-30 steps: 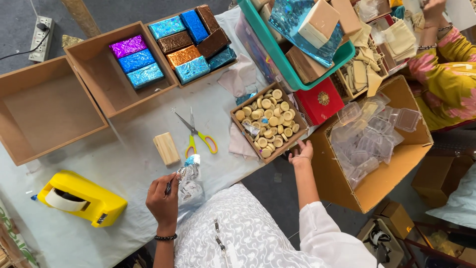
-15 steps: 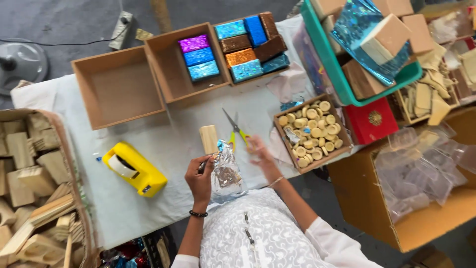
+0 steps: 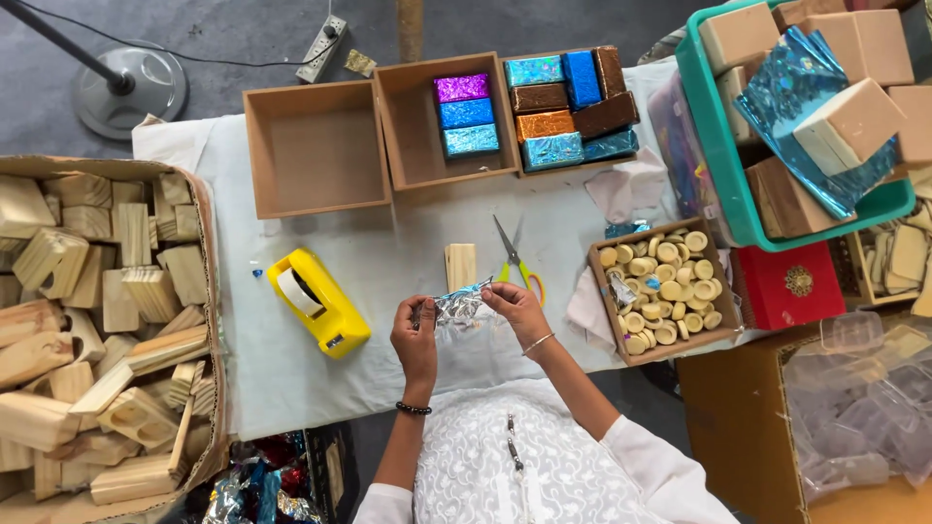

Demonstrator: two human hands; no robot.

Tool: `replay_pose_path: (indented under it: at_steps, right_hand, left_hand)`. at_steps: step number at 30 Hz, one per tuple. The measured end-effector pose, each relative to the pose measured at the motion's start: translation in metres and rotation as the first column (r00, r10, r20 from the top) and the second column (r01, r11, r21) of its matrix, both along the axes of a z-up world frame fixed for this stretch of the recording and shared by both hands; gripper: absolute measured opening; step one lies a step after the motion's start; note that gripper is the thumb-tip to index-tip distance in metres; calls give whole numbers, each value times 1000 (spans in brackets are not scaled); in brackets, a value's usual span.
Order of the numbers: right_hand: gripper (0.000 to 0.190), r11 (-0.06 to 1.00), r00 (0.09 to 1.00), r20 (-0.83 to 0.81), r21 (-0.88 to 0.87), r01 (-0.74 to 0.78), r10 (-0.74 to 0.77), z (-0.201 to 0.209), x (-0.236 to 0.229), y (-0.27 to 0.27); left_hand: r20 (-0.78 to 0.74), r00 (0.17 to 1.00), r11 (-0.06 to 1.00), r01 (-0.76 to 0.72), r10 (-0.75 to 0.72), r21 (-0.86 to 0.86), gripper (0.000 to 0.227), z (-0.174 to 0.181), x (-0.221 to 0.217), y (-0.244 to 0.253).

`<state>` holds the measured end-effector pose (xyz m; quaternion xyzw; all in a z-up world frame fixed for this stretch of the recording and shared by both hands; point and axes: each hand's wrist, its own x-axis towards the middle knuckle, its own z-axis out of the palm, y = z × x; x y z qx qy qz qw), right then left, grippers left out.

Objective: Wrapping small wooden blocks in colorful decorative foil.

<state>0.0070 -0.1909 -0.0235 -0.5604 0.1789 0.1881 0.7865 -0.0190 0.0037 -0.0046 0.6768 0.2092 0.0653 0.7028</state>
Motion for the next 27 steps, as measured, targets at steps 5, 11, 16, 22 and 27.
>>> replay_pose_path:
  at_steps: [5, 11, 16, 22, 27]
  right_hand:
    - [22, 995, 999, -2, -87, -43, 43, -7, -6, -9]
    - [18, 993, 987, 144, -102, -58, 72, 3, -7, -7]
    - [12, 972, 970, 232, -233, -15, 71, -5, -13, -9]
    - [13, 987, 982, 187, -163, 3, 28, -8, -17, -13]
    - [35, 805, 829, 452, -593, 3, 330, 33, -4, -7]
  left_hand:
    - [19, 998, 930, 50, -61, 365, 21, 35, 3, -2]
    - [191, 879, 541, 88, -438, 836, 28, 76, 12, -7]
    - [253, 831, 538, 66, -496, 840, 14, 66, 17, -6]
    - [220, 916, 717, 95, -334, 691, 9, 55, 22, -8]
    - [121, 959, 884, 181, -256, 431, 18, 33, 22, -12]
